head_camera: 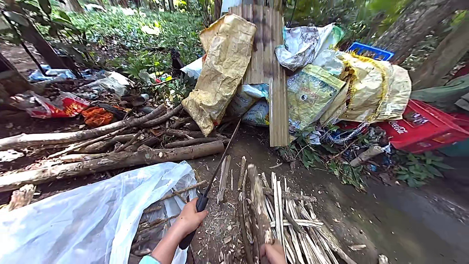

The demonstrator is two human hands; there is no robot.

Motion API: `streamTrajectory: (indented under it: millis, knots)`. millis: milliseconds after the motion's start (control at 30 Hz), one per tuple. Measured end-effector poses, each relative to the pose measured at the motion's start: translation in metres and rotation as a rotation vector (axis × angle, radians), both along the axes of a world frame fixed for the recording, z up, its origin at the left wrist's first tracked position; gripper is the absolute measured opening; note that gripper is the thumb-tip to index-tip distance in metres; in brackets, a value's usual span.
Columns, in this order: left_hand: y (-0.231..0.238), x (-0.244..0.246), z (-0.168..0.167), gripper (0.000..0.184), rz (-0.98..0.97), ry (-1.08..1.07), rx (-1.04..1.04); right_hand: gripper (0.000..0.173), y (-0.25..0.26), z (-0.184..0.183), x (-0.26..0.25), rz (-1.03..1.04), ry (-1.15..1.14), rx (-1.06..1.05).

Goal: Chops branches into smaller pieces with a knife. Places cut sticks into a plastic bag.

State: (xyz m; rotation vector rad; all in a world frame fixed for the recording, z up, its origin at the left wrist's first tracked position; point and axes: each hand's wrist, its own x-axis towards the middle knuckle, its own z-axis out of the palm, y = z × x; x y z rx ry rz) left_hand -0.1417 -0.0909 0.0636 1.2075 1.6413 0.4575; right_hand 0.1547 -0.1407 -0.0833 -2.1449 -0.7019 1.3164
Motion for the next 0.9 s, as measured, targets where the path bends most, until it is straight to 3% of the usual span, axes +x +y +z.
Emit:
streamTrajectory:
  millis: [67, 167, 267, 367, 433, 467, 567, 600, 667, 767, 833, 900]
  knots:
    - [-0.001, 0.003, 0.002, 0.045, -0.007, 0.019, 0.002, 0.078, 0.014, 0.066, 0.006, -0.034, 0.034, 0.278]
    - [-0.004, 0.003, 0.006, 0.044, -0.030, 0.031, -0.002, 0.091, 0.039, 0.202, 0.020, 0.017, -0.023, 0.782]
    - [-0.005, 0.000, 0.004, 0.042, -0.055, 0.021, 0.025, 0.087, 0.069, 0.324, 0.027, -0.055, -0.191, 1.285]
    - [-0.005, 0.001, 0.003, 0.041, -0.076, 0.034, 0.029, 0.081, 0.085, 0.389, 0.011, -0.123, -0.256, 1.658]
    - [-0.006, 0.002, 0.003, 0.042, -0.080, 0.045, 0.027, 0.083, 0.079, 0.368, -0.012, -0.033, -0.336, 1.528]
    - [-0.007, 0.000, 0.004, 0.041, -0.082, 0.053, 0.023, 0.085, 0.074, 0.334, -0.021, 0.078, -0.409, 1.292]
    - [-0.014, -0.003, 0.003, 0.043, -0.094, 0.075, -0.012, 0.082, 0.079, 0.228, -0.032, 0.563, -0.627, 0.271]
    - [-0.014, -0.005, 0.001, 0.044, -0.105, 0.091, -0.029, 0.082, 0.087, 0.208, -0.030, 0.628, -0.599, 0.116]
    - [-0.015, -0.010, -0.005, 0.045, -0.127, 0.129, -0.046, 0.080, 0.091, 0.192, -0.026, 0.618, -0.441, 0.079]
    - [-0.018, -0.009, -0.010, 0.045, -0.132, 0.138, -0.062, 0.071, 0.075, 0.205, -0.021, 0.517, -0.189, 0.204]
    - [-0.016, -0.012, -0.011, 0.045, -0.116, 0.122, -0.065, 0.068, 0.062, 0.241, -0.018, 0.469, -0.099, 0.363]
    - [-0.015, -0.016, -0.015, 0.043, -0.098, 0.100, -0.065, 0.069, 0.057, 0.292, -0.008, 0.440, -0.163, 0.586]
